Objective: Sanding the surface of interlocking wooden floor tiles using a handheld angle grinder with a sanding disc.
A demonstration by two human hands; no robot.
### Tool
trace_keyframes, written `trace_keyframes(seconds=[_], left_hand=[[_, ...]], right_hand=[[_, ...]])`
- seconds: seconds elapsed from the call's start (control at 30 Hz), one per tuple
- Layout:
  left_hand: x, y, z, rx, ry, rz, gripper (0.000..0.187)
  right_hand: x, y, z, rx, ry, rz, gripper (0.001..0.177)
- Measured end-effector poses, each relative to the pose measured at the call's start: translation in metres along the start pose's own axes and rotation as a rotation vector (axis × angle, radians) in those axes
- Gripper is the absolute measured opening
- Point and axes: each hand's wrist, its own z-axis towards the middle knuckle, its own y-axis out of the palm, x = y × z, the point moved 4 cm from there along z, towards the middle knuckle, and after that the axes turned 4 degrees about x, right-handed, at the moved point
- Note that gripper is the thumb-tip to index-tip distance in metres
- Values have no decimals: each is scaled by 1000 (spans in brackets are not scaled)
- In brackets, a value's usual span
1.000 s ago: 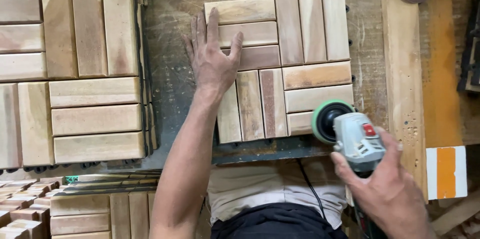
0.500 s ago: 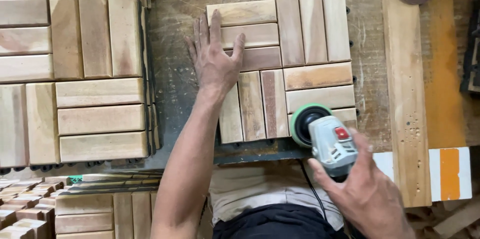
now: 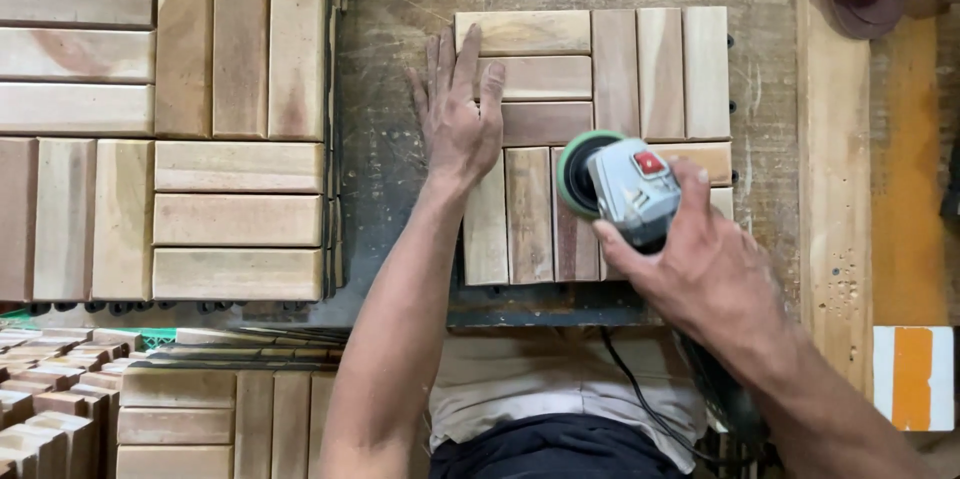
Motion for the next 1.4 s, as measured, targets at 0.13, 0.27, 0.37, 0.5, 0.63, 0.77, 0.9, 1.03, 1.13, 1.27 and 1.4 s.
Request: trace_keyframes(seconds=[0.13,0.27,0.37,0.5,0.63,0.77,0.9,1.03,1.13,1.27,1.4], left_hand=[[-1,0,0,32,16,-10,59],[1,-1,1,32,11,-20,60],[1,-2,1,30,0,-22,61],[3,-2,1,24,-3,-22,64],[1,-3,1,25,-18,-21,66],[1,3,3,31,4,-3,63],[-1,3,4,67,20,28,59],[2,1,4,55,23,11,56],[5,0,6,40,1,53,58],[11,-3,20,-54,-31,153,68],[-3,23,52,-124,80,428,82]], right_hand=[[-19,-14,28,45,21,10,90],[-20,-22,30,91,13,2,91],[-8,-10,9,27,-5,-19,92],[30,28,-24,-35,-43,-174,106],[48,43,-34,-96,-23,-205,111],[33,27,-17,-76,-1,-171,105],[-7,-9,8,-55,25,-59,96],[-20,-28,32,52,-14,-22,94],[-17,-32,30,61,10,-10,94],[4,-10,0,-2,-23,-35,93],[42,32,-40,-48,-66,-95,102]])
